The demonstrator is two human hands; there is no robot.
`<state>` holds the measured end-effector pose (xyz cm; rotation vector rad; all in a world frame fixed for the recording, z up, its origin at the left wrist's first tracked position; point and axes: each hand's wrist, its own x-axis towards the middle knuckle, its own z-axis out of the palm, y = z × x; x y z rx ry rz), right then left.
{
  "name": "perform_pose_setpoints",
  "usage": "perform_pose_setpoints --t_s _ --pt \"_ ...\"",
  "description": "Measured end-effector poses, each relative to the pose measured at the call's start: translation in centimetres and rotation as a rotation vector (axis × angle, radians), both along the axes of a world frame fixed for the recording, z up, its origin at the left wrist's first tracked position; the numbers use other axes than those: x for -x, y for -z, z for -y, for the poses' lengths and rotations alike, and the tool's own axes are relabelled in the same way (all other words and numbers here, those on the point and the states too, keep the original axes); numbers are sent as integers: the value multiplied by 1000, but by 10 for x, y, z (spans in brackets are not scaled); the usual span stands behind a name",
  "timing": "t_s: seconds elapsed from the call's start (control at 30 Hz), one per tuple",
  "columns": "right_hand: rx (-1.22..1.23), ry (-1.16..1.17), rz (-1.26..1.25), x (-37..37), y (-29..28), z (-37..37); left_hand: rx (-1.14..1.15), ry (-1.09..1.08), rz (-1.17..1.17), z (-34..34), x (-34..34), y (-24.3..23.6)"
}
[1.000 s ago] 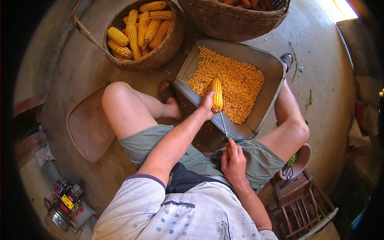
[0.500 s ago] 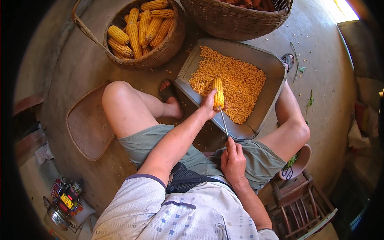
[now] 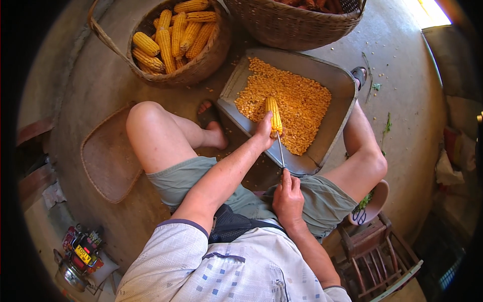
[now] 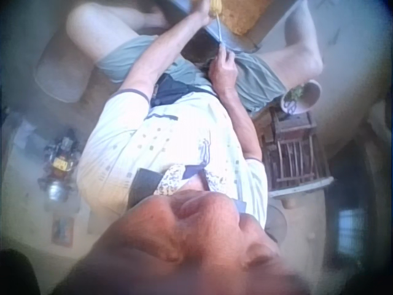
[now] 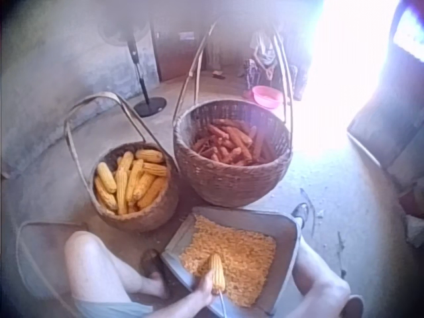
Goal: The person removes kernels from corn cobs into a metal tray using hands and a knife, taking an additional ear of corn from a basket to shell.
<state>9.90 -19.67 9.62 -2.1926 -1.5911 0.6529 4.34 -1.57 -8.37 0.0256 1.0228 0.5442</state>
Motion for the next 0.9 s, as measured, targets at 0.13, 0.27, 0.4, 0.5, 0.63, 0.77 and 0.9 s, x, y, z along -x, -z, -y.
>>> perform_pose_setpoints --t_s 0.13,0.27,0.4,0.5,0.63,0.77,0.9 --pt "60 -9 26 2 1 -1 9 15 -143 6 -8 -9" --pt "128 17 5 2 3 -8 -15 47 -191 5 -5 -2" --pt "-116 57 -271 -6 11 -7 -115 79 -329 9 4 14" --pt "82 10 -72 -11 2 -8 -82 121 -299 13 -11 10" --pt "132 -38 -39 -11 14 -24 -178 163 -348 17 8 45" --pt "121 208 -424 -22 31 -50 -281 59 -620 17 -3 56" --pt "96 63 -296 -16 20 -56 -185 23 -446 15 13 61"
